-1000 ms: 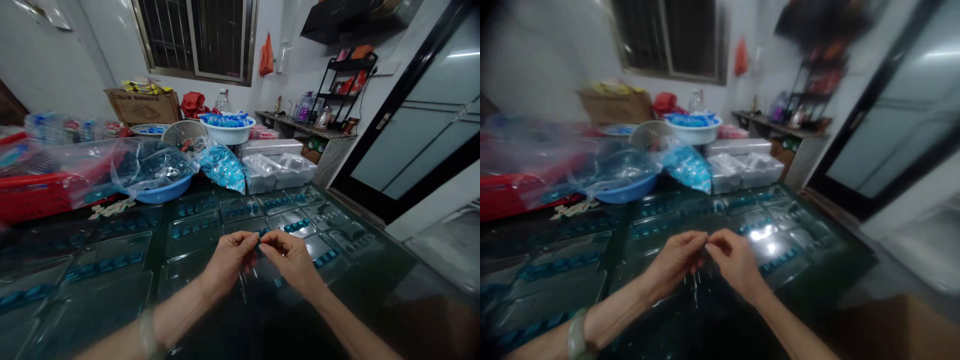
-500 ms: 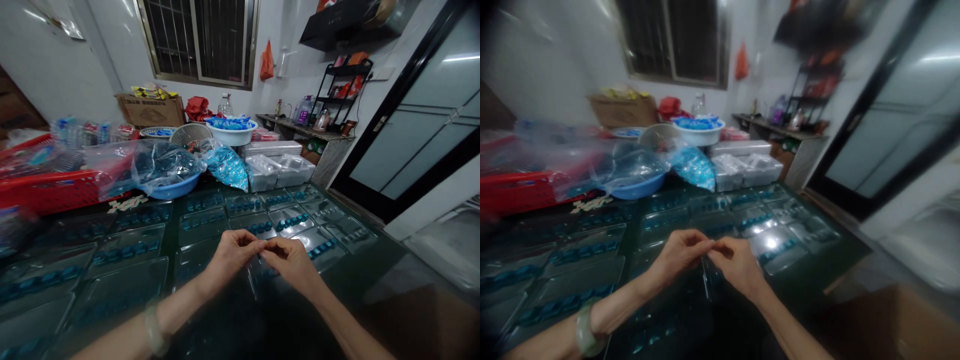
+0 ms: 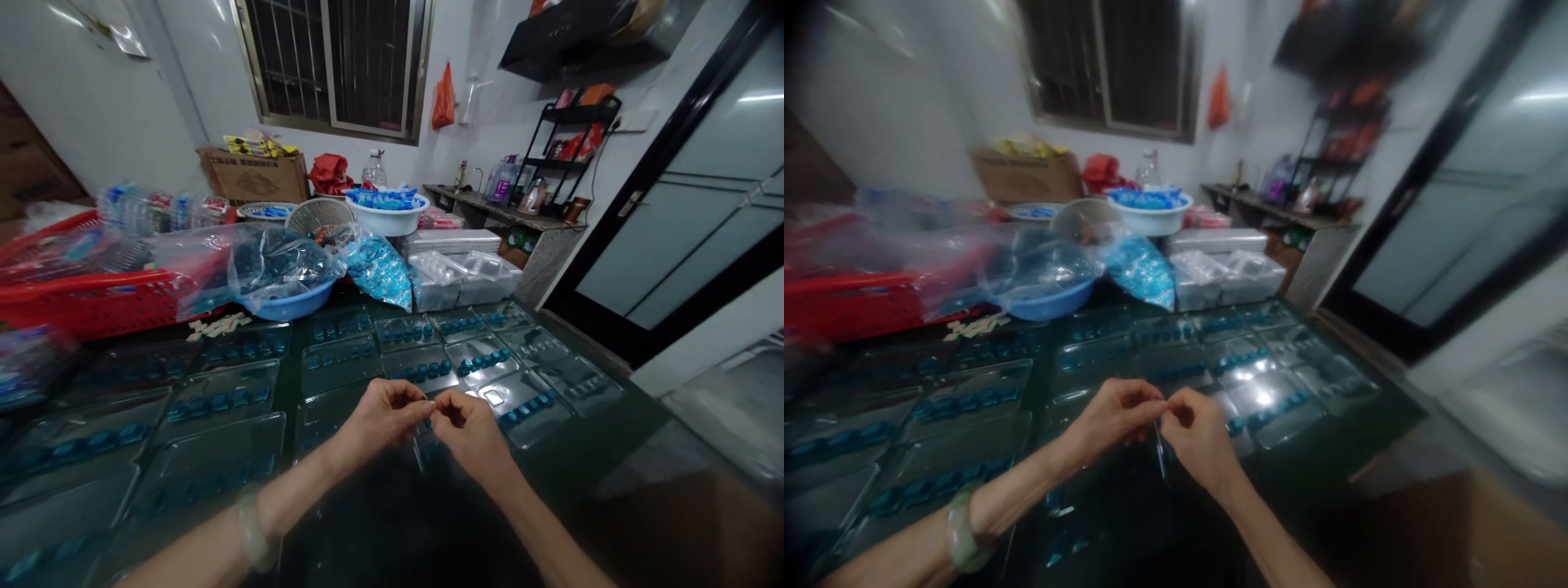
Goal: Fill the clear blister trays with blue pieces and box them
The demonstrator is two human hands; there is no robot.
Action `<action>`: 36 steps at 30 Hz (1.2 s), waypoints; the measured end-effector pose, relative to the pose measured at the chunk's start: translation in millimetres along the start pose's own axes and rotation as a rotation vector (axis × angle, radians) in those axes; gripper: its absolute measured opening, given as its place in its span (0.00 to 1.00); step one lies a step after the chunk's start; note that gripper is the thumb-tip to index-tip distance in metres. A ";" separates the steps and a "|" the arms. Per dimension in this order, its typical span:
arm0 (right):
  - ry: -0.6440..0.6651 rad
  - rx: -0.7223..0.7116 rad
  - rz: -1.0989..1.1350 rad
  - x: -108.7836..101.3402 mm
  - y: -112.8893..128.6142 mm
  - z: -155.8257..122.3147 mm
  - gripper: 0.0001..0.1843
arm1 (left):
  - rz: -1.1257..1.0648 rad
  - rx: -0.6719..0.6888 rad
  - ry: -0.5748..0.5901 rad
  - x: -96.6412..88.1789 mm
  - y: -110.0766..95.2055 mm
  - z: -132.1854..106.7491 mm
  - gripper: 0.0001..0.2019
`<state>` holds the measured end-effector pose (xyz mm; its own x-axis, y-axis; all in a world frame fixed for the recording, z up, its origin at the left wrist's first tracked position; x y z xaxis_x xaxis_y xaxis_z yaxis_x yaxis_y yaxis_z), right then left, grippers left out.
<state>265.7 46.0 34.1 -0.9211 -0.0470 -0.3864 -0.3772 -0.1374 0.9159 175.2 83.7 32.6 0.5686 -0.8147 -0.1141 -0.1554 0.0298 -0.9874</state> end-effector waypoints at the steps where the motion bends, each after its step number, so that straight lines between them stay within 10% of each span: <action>1: 0.016 0.007 0.040 0.3 -2.1 0.2 0.06 | 0.003 0.020 0.034 1.3 -0.3 -0.5 0.15; 9: 0.030 0.061 0.172 -2.4 -12.6 -0.6 0.06 | 0.029 0.091 0.145 4.3 -4.4 -3.5 0.12; 15: -0.105 -0.059 -0.146 -12.8 18.4 -7.0 0.04 | 0.166 0.061 0.044 9.0 -9.0 4.4 0.10; 22: 0.032 -0.066 -0.348 -19.9 26.3 -12.1 0.05 | 0.475 0.409 0.025 27.5 -48.7 -0.7 0.11; 27: -0.252 -0.104 -0.670 -34.4 36.7 -27.2 0.05 | 0.317 0.358 -0.081 22.4 -40.9 19.3 0.07; 36: -0.140 -0.002 0.074 -64.9 -1.9 -30.5 0.11 | -0.326 0.299 0.081 32.8 -25.1 51.3 0.06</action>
<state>329.1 19.1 54.1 -0.9509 0.0812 -0.2985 -0.3074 -0.1404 0.9412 239.2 85.9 48.0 0.4818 -0.8519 0.2052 0.2684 -0.0795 -0.9600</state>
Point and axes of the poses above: each hand's wrist, its own z-axis towards the middle knuckle, its own x-axis out of the palm, y = z × x, the point moved 9 cm from there along z, towards the middle knuckle, and after that the axes turned 13 degrees about y, right-handed, at the moved point
